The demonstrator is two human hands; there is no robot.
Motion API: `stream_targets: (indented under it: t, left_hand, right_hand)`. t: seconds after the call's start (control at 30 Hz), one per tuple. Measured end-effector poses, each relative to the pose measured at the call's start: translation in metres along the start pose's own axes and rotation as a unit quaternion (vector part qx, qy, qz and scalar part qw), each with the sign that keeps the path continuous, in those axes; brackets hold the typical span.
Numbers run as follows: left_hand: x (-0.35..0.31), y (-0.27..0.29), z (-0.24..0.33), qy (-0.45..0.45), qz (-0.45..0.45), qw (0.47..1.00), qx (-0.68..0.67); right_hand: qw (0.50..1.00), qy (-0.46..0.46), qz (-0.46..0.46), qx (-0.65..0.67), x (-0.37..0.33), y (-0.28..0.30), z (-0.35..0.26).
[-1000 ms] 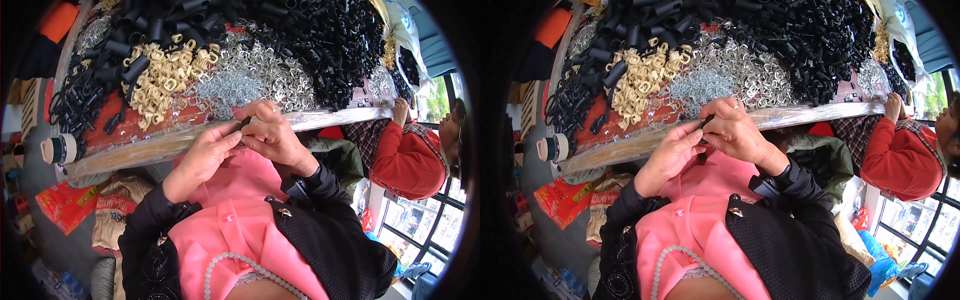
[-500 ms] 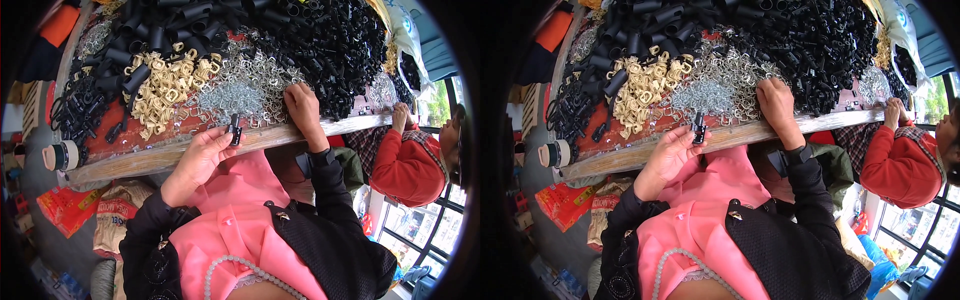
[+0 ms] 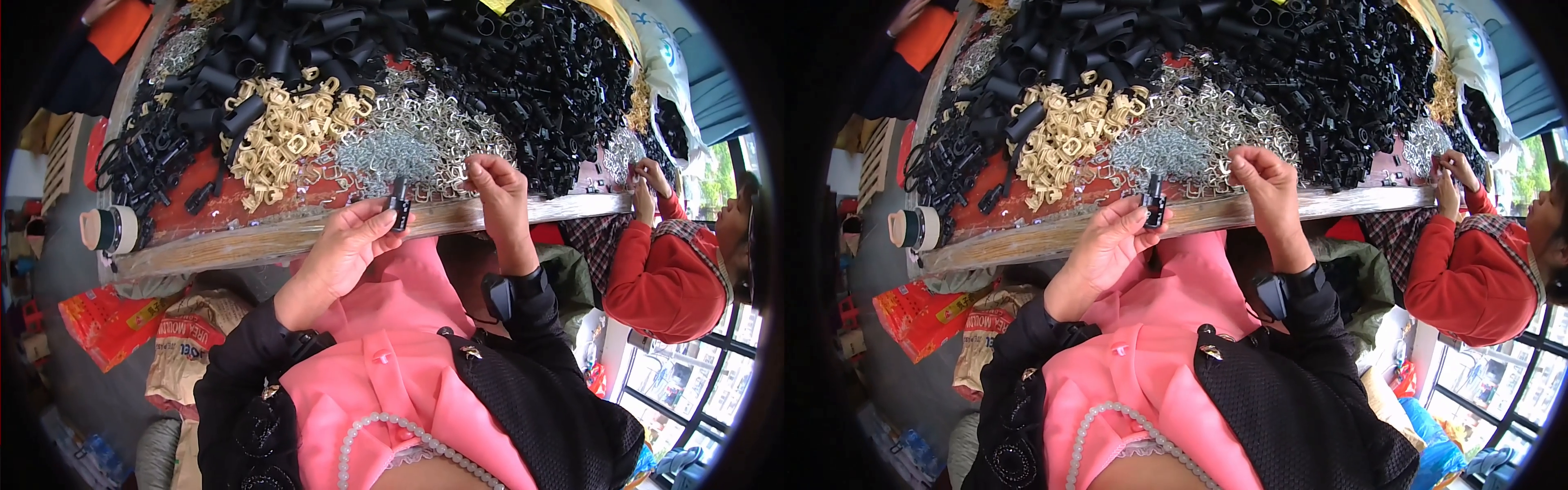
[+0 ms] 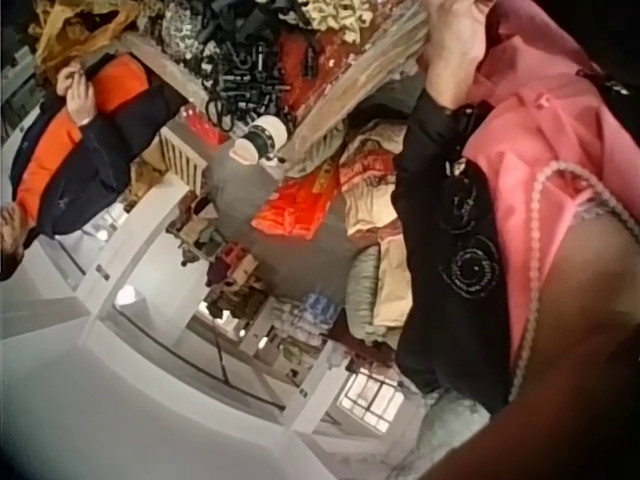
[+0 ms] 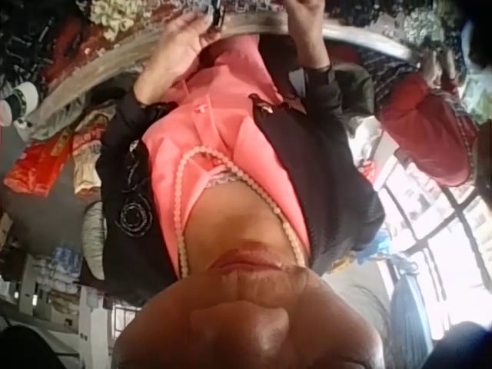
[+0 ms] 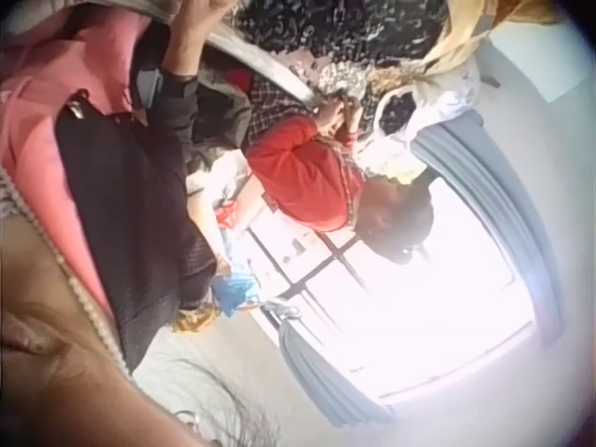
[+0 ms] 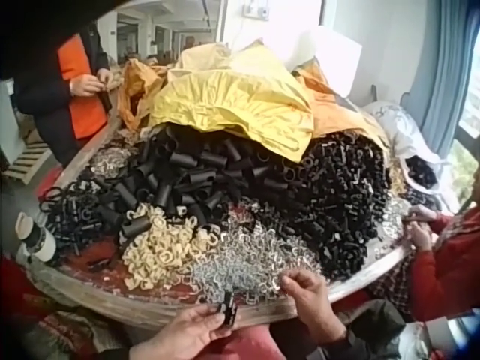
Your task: Manually attaching metal clips to small black plastic parts in a production setting.
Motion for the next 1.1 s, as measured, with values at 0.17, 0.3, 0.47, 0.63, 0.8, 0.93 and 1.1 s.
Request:
stream_targets:
  t: [0.17, 0.3, 0.47, 0.63, 0.8, 0.93, 1.1]
  left_hand:
    - [-0.002, -0.007, 0.001, -0.034, -0.027, 0.999, -0.004]
    - [-0.001, -0.001, 0.003, -0.077, -0.044, 0.996, -0.012]
    - [0.002, 0.008, 0.007, -0.109, -0.064, 0.991, -0.041]
    - [0.001, 0.010, 0.008, -0.118, -0.061, 0.989, -0.064]
    - [-0.003, 0.005, 0.005, -0.110, -0.062, 0.991, -0.053]
    - [-0.004, 0.001, 0.001, -0.101, -0.057, 0.992, -0.051]
    - [-0.004, -0.003, 0.000, -0.107, -0.062, 0.991, -0.052]
  right_hand:
    - [0.998, -0.019, -0.056, 0.012, -0.015, -0.039, 0.001]
    - [0.994, -0.005, -0.107, -0.004, -0.020, -0.063, 0.005]
    - [0.990, -0.043, -0.134, -0.015, -0.020, -0.067, 0.017]
    - [0.993, -0.001, -0.096, -0.064, -0.020, -0.071, 0.014]
    - [0.996, 0.015, -0.070, -0.055, -0.024, -0.069, 0.010]
    - [0.996, -0.011, -0.087, -0.018, -0.030, -0.067, 0.006]
    - [0.985, -0.071, -0.108, 0.113, -0.031, -0.063, 0.007]
Point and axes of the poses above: each hand's wrist, its own x-axis towards the middle knuckle, its own y-axis out of the back of the hand, z = x × y, the point moved 4 cm from there along x, towards the middle knuckle, and after that the axes turned 7 degrees about -z, right-handed, at the moved point
